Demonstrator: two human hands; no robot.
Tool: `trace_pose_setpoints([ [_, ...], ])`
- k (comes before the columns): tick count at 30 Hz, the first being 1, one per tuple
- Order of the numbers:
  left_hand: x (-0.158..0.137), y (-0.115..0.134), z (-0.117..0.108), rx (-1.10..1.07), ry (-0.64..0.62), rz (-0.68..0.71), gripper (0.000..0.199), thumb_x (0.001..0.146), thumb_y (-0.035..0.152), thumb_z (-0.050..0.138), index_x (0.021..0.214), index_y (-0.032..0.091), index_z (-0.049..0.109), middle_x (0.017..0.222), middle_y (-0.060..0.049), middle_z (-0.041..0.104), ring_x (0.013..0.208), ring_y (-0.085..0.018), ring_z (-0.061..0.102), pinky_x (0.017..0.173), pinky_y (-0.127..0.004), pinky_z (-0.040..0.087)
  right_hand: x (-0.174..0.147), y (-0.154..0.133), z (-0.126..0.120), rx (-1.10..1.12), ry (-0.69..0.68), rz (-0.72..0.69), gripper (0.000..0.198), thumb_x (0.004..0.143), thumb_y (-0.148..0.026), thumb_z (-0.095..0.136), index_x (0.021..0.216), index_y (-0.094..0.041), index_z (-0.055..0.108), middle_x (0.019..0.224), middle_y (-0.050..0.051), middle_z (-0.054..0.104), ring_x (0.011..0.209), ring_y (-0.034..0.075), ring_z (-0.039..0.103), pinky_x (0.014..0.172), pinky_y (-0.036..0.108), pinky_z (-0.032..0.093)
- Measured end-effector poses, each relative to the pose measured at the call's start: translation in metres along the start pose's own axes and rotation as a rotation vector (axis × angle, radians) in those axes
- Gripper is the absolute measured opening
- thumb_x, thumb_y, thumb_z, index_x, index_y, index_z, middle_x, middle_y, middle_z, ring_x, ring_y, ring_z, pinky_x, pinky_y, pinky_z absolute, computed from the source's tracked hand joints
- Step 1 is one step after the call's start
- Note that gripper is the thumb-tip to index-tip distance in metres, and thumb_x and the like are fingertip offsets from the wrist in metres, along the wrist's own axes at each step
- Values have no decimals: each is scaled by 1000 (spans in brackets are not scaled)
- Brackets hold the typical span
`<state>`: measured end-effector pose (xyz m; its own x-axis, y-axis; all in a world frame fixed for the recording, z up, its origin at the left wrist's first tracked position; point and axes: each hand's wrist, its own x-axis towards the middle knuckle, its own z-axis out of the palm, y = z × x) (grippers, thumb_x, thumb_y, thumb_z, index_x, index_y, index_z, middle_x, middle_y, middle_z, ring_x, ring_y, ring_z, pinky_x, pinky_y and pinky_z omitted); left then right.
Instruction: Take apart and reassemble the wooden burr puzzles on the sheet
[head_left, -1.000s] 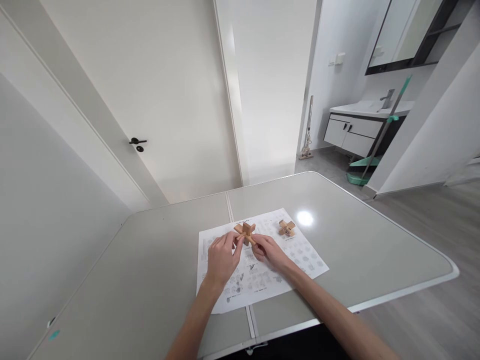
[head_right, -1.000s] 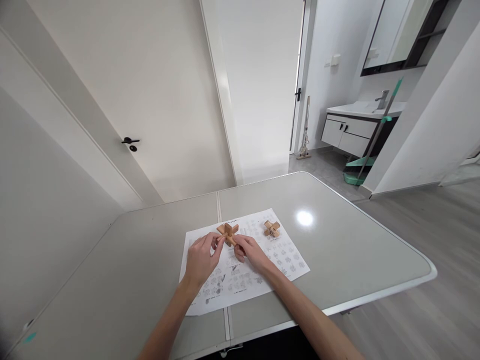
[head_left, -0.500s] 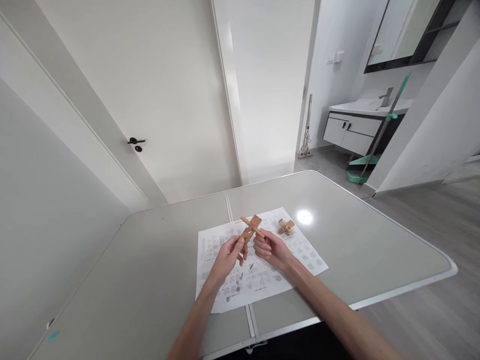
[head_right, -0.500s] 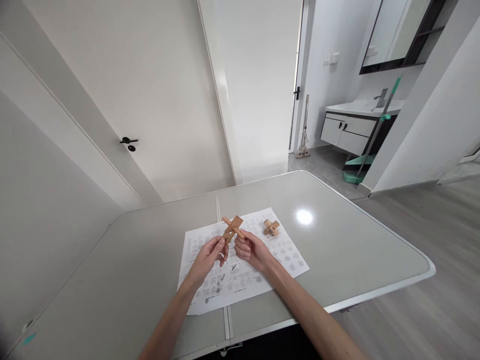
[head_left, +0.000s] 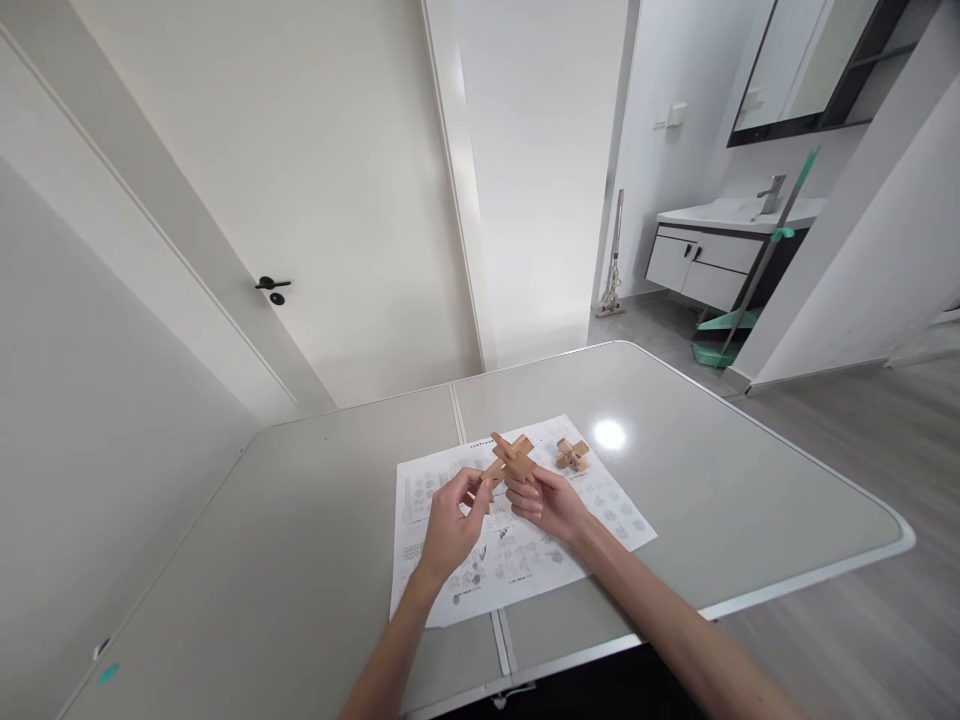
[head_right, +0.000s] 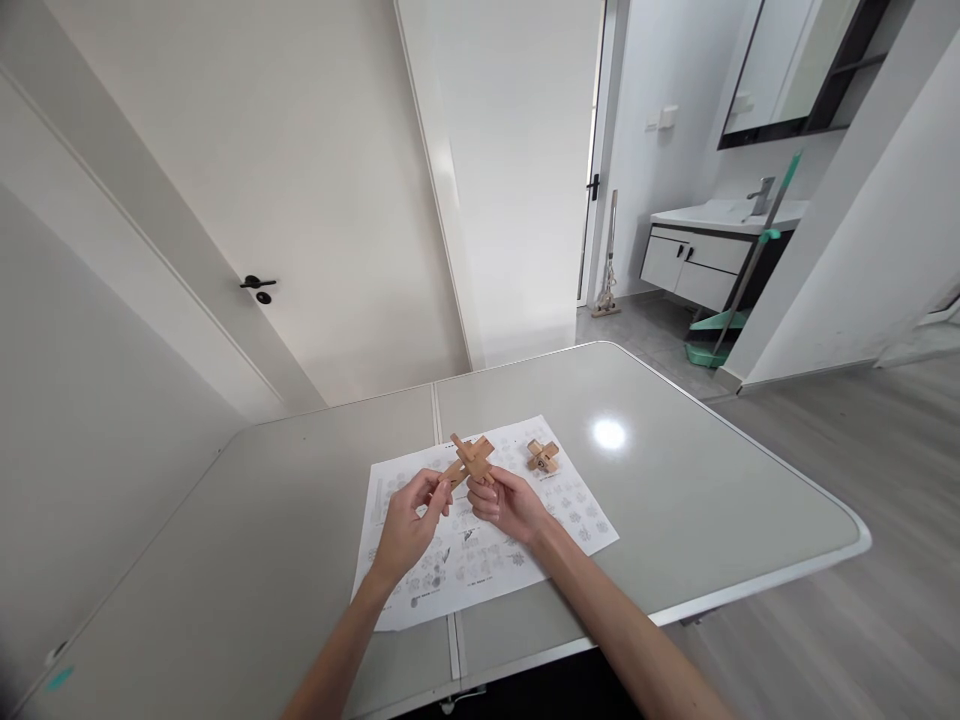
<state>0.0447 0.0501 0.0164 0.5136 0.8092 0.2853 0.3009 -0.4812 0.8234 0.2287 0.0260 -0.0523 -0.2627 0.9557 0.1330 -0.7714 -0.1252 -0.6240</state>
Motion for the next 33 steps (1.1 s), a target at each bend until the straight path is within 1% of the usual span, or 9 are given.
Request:
trace_pose_setpoints([
  [8, 0, -11, -8, 114, -37, 36, 28, 101, 41, 48, 83, 22, 59, 71, 2, 63, 64, -15, 59, 67, -29, 51, -1, 2, 0, 9, -16, -4, 29, 93, -38, 67, 74, -21, 53, 62, -8, 25, 51, 10, 16, 45, 22, 25],
  [10, 1, -13, -11, 100, -52, 33, 24, 100, 41, 50, 91, 23, 62, 82, -1, 68, 72, -16, 63, 72, -31, 53, -1, 2, 0, 8, -27, -1, 26, 94, -38, 66, 78, -21, 55, 62, -9, 25, 50, 10, 16, 45, 22, 25],
  [12, 1, -14, -13, 44, -43, 28, 24, 95, 41, 61, 112, 25, 63, 105, -5, 71, 92, -21, 67, 84, -36, 55, 0, 3, -1, 4, -42, 6, 28, 95, -38, 65, 77, -20, 55, 61, -9, 26, 49, 9, 17, 45, 22, 24],
  [15, 2, -12, -11, -70, -45, 7, 72, 80, 38, 79, 143, 30, 44, 142, -10, 57, 125, -29, 58, 102, -46, 49, 1, 4, -2, -8, -66, 35, 38, 97, -40, 62, 68, -19, 50, 59, -8, 28, 49, 8, 20, 46, 22, 24],
  [17, 3, -9, -9, -102, -76, -38, 92, 74, 38, 85, 151, 33, 35, 150, -11, 50, 130, -33, 55, 106, -50, 46, 1, 6, -3, -17, -78, 62, 42, 98, -41, 60, 64, -19, 48, 58, -8, 29, 49, 8, 22, 46, 23, 24],
  [20, 5, -5, -3, -110, -83, -103, 101, 71, 36, 88, 154, 34, 30, 144, -11, 55, 128, -33, 56, 109, -53, 42, 1, 7, -3, -16, -82, 84, 40, 98, -39, 61, 66, -18, 50, 59, -8, 31, 49, 7, 23, 47, 23, 23],
  [25, 9, -3, -2, -84, -56, -69, 97, 72, 35, 86, 153, 31, 34, 128, -8, 65, 128, -31, 56, 112, -52, 39, 0, 6, -4, -1, -85, 96, 32, 95, -39, 65, 73, -17, 56, 58, -9, 30, 48, 7, 21, 46, 22, 21],
  [29, 9, 1, -4, -66, -81, -54, 107, 67, 34, 91, 155, 33, 31, 134, -8, 62, 131, -32, 53, 114, -52, 36, 0, 7, -4, 14, -68, 87, 31, 95, -39, 66, 74, -18, 57, 58, -9, 32, 49, 7, 23, 47, 21, 23],
  [33, 9, 0, -1, -126, -78, -64, 102, 70, 36, 89, 155, 33, 32, 137, -9, 59, 127, -32, 57, 112, -51, 40, 1, 10, -8, 29, -55, 81, 35, 95, -39, 66, 69, -18, 54, 58, -8, 33, 48, 7, 24, 47, 22, 25],
])
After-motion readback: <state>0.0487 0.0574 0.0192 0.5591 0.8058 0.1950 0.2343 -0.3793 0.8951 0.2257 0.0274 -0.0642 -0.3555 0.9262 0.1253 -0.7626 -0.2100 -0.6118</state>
